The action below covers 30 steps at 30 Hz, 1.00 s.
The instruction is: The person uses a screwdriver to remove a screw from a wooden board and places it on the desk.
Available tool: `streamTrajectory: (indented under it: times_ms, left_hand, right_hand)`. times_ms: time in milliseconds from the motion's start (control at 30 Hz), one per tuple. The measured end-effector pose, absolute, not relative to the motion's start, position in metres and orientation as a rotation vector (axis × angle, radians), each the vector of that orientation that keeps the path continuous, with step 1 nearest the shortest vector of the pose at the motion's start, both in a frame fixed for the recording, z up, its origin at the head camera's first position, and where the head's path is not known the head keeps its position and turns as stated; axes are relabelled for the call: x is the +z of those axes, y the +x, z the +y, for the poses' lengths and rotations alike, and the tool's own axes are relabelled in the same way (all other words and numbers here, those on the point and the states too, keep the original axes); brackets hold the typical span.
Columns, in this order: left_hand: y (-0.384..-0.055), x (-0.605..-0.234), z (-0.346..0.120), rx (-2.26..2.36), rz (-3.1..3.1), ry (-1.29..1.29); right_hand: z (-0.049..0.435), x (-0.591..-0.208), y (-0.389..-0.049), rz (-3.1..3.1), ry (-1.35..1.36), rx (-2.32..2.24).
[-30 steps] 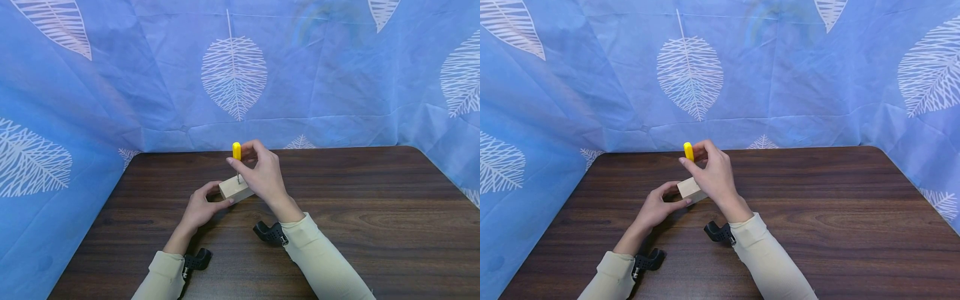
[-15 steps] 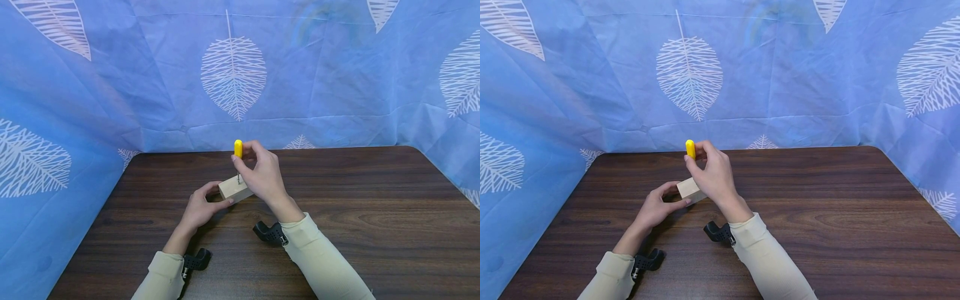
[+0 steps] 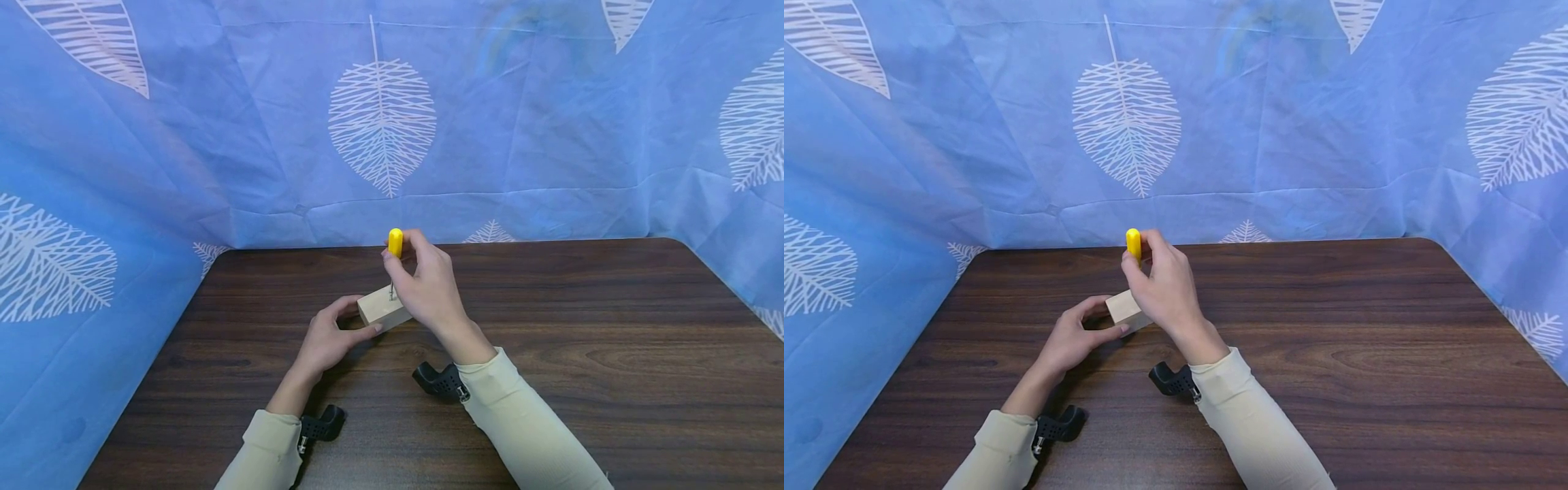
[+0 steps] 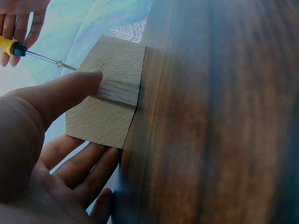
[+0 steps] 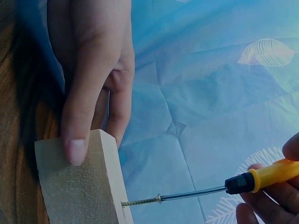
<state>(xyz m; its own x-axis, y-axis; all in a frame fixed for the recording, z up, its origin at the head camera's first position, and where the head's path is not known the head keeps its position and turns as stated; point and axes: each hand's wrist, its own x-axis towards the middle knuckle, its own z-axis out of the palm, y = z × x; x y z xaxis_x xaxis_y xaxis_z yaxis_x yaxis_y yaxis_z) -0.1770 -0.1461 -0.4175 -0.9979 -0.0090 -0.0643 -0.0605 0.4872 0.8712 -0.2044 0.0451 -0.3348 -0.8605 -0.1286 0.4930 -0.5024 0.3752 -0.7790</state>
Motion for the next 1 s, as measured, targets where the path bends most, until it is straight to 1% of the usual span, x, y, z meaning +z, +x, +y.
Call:
streamTrajectory:
  times_ms: [233, 500, 733, 1000]
  left_hand:
    - [-0.1767, -0.4164, -0.1457, 1.573, 2.663, -0.043]
    - [-0.1766, -0.4167, -0.1454, 1.575, 2.661, -0.043]
    - [-0.1769, -0.4171, -0.146, 1.571, 2.665, -0.055]
    - [-0.1773, -0.4171, -0.1463, 1.578, 2.658, -0.061]
  right_hand:
    - [0.0459, -0.3377, -0.2063, -2.256, 0.574, 1.407]
    - [0.0453, -0.3381, -0.2052, -2.235, 0.548, 1.489]
    - [0.0436, -0.3385, -0.2046, -2.242, 0.613, 1.531]
    - [0.0429, -0.3392, -0.2052, -2.244, 0.604, 1.521]
